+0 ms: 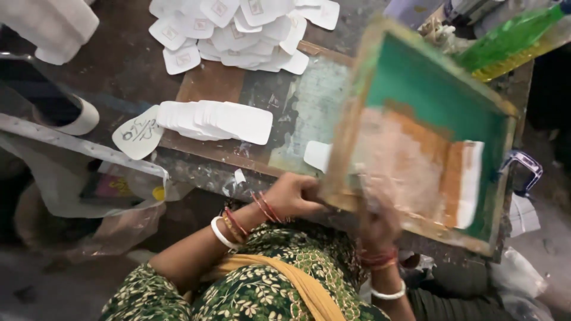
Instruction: Performing manual screen printing on small white material tags.
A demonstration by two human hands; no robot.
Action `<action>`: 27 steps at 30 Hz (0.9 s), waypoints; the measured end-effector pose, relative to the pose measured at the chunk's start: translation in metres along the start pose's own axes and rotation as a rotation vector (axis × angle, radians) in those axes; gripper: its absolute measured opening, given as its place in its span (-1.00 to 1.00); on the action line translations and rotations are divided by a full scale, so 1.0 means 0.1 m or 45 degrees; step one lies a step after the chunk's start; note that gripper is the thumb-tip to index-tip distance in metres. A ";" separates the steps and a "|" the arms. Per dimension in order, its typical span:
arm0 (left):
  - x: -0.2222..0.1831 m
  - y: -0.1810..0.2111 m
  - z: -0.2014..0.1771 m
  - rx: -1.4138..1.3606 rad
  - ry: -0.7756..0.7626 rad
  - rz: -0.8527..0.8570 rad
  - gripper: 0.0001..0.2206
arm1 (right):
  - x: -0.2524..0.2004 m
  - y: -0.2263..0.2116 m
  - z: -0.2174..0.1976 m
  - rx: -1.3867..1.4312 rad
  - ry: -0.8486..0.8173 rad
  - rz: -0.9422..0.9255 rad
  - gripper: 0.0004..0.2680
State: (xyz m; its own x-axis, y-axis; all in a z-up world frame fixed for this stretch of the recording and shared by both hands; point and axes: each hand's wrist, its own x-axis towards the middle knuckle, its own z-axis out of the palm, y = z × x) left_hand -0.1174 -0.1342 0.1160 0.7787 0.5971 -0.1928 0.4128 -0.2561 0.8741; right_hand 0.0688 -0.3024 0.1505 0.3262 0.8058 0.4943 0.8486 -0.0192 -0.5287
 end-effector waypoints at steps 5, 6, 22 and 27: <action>0.44 0.10 -0.01 -0.027 0.147 0.713 -0.56 | -0.63 1.28 -0.20 0.405 0.996 0.379 -0.90; 0.60 -0.02 0.01 -0.023 0.150 0.713 -0.56 | -0.57 1.17 -0.33 0.410 0.997 0.377 -0.90; 0.92 -0.51 -0.89 0.033 0.990 0.347 -0.59 | 0.04 0.30 -1.06 -0.288 0.963 -0.019 -0.74; 0.26 -0.78 -0.77 0.768 0.757 0.350 -0.53 | 0.14 0.19 -0.98 -0.335 1.012 -0.037 -0.72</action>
State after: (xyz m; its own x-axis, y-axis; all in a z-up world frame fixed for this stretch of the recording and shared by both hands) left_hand -0.1662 -0.0403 0.0767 0.5822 0.7084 0.3991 0.5565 -0.7050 0.4396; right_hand 0.1308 -0.3495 0.2152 0.4157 0.1525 0.8966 0.8984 -0.2222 -0.3787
